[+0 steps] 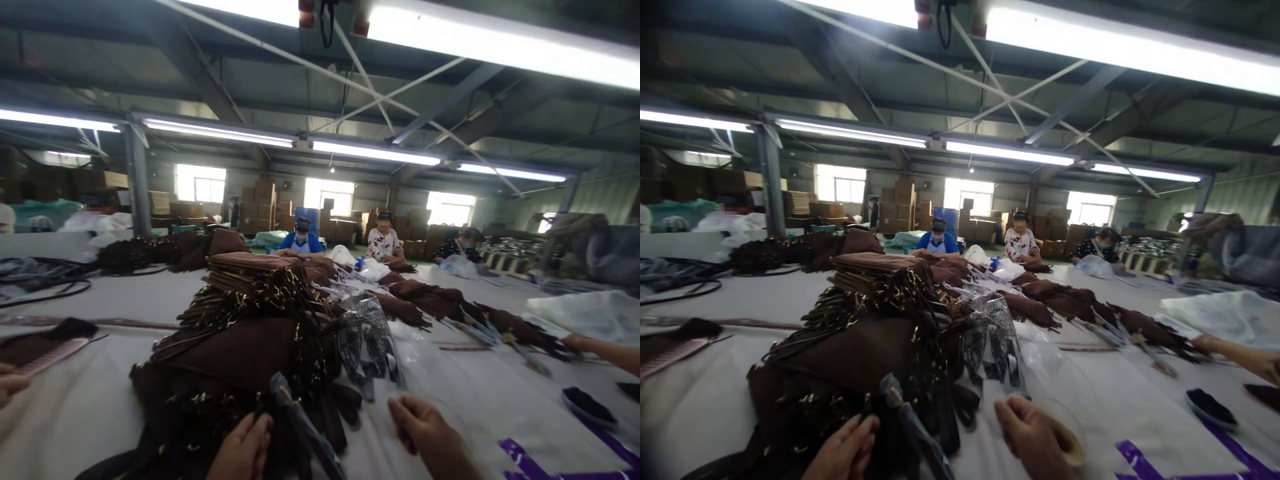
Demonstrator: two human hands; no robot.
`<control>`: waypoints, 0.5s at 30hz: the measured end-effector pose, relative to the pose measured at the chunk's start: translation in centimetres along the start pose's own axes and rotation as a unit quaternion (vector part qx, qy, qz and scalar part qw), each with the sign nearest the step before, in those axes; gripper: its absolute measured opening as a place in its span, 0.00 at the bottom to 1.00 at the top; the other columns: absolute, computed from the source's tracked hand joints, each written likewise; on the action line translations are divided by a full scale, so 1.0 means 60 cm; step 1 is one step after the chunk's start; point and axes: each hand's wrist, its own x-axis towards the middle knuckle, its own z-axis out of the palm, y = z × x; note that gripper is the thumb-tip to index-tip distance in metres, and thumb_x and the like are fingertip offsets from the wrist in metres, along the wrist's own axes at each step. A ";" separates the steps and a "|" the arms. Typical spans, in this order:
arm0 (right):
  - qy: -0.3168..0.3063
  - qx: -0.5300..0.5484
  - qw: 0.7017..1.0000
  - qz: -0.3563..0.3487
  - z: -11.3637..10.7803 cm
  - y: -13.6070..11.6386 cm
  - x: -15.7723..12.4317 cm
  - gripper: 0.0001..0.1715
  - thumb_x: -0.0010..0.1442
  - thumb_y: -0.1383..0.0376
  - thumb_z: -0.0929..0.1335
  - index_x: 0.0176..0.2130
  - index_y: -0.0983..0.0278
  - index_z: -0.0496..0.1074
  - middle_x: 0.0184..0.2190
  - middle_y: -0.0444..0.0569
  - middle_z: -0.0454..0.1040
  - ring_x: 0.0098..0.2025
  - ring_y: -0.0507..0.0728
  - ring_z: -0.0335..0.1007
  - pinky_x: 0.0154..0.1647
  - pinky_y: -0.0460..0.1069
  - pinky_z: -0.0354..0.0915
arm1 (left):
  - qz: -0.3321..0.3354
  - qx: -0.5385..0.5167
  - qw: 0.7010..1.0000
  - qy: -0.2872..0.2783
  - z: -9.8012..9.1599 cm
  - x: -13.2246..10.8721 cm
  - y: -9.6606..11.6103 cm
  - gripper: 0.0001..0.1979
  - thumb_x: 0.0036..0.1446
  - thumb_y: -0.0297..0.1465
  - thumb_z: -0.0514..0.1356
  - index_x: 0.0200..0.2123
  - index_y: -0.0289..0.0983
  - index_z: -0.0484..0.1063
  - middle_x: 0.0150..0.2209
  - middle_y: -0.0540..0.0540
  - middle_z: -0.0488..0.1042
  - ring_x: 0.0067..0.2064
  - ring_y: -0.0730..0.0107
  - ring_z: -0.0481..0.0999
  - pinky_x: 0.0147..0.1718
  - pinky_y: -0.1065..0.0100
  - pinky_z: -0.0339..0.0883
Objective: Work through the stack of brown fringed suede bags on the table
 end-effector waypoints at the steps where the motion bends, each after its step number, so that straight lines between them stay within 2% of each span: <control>1: -0.047 0.016 0.999 -0.015 0.047 -0.014 -0.013 0.28 0.54 0.43 0.66 0.21 0.61 0.59 0.13 0.37 0.59 0.16 0.47 0.51 0.17 0.44 0.48 | 0.011 0.011 1.000 -0.019 0.006 -0.009 0.003 0.34 0.29 0.55 0.69 0.33 0.37 0.66 0.18 0.60 0.55 0.16 0.86 0.46 0.15 0.78 0.35; 4: -0.153 0.054 0.986 -0.034 0.161 -0.048 -0.035 0.29 0.54 0.43 0.66 0.21 0.62 0.58 0.12 0.37 0.57 0.15 0.46 0.50 0.16 0.44 0.45 | 0.054 0.028 0.996 -0.072 0.015 -0.036 0.017 0.29 0.41 0.56 0.64 0.33 0.37 0.65 0.23 0.58 0.60 0.17 0.87 0.44 0.15 0.77 0.34; 7: -0.225 0.095 0.970 -0.021 0.224 -0.071 -0.038 0.27 0.56 0.44 0.66 0.23 0.63 0.61 0.13 0.37 0.58 0.15 0.46 0.49 0.17 0.43 0.45 | 0.065 0.025 0.991 -0.117 0.007 -0.051 0.030 0.29 0.45 0.57 0.62 0.35 0.36 0.64 0.29 0.52 0.67 0.17 0.87 0.46 0.14 0.76 0.36; 10: -0.267 0.133 0.954 -0.006 0.251 -0.081 -0.035 0.26 0.58 0.46 0.67 0.25 0.65 0.64 0.15 0.38 0.59 0.16 0.46 0.50 0.17 0.43 0.47 | 0.053 -0.002 0.983 -0.173 -0.011 -0.056 0.040 0.29 0.47 0.57 0.61 0.34 0.36 0.64 0.25 0.56 0.62 0.17 0.86 0.44 0.14 0.75 0.34; 13: -0.279 0.153 0.948 0.021 0.258 -0.080 -0.034 0.25 0.58 0.46 0.66 0.26 0.65 0.66 0.16 0.38 0.60 0.16 0.46 0.51 0.17 0.43 0.48 | 0.032 -0.041 0.973 -0.224 -0.026 -0.058 0.046 0.28 0.48 0.57 0.60 0.32 0.36 0.63 0.21 0.59 0.53 0.17 0.85 0.41 0.15 0.75 0.32; 15: -0.280 0.154 0.947 0.042 0.257 -0.076 -0.035 0.25 0.58 0.46 0.66 0.26 0.65 0.66 0.16 0.38 0.60 0.16 0.46 0.51 0.17 0.43 0.47 | 0.022 -0.068 0.965 -0.251 -0.029 -0.058 0.049 0.27 0.48 0.56 0.61 0.32 0.37 0.62 0.21 0.60 0.51 0.18 0.84 0.40 0.15 0.74 0.31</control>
